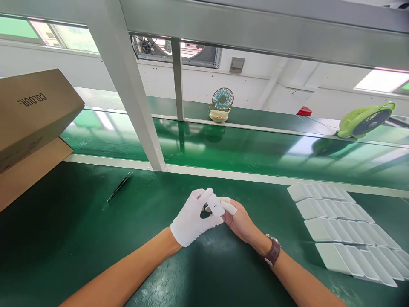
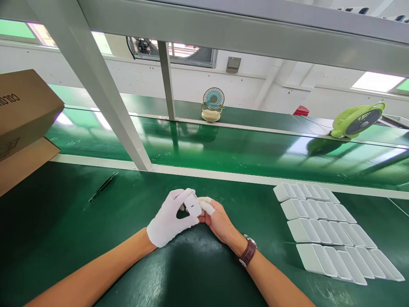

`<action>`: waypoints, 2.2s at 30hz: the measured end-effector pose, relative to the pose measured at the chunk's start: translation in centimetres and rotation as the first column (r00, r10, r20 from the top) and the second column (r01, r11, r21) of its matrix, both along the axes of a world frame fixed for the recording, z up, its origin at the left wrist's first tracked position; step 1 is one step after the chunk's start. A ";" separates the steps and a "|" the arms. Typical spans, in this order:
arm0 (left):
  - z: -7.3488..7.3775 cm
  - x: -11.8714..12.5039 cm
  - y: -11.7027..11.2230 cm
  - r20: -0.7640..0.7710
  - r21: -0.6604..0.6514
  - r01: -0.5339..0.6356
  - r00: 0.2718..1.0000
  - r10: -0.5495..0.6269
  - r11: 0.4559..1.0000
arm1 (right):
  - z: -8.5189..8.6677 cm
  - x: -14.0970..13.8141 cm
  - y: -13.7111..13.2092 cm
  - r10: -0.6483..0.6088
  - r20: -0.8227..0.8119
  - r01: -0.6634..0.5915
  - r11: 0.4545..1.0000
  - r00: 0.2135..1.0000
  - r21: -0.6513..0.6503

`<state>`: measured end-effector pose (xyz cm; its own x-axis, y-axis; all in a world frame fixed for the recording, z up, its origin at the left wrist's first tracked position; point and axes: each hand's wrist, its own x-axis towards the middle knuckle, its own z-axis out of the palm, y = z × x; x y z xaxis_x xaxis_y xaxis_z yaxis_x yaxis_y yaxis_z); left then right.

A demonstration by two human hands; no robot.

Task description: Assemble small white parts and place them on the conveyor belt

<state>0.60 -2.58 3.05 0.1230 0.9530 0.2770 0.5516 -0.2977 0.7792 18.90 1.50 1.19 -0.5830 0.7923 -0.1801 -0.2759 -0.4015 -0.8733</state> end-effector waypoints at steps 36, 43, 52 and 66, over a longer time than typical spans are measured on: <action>1.1 -2.9 7.9 -0.169 -0.115 -0.468 0.879 0.447 0.876 | -3.5 2.5 2.8 -0.617 0.400 -0.464 0.064 0.678 0.884; 3.6 -4.7 18.0 -0.199 -0.111 -0.609 0.788 0.582 0.786 | -3.0 2.7 2.7 -0.613 0.411 -0.472 0.070 0.674 0.879; 0.6 -3.5 18.0 0.119 -0.180 -0.699 0.683 0.720 0.692 | -3.1 2.7 2.8 -0.614 0.428 -0.488 0.079 0.663 0.869; -1.8 2.3 10.0 0.656 -0.414 0.293 0.752 0.059 0.862 | -4.1 2.9 2.7 -0.597 0.511 -0.552 0.134 0.618 0.823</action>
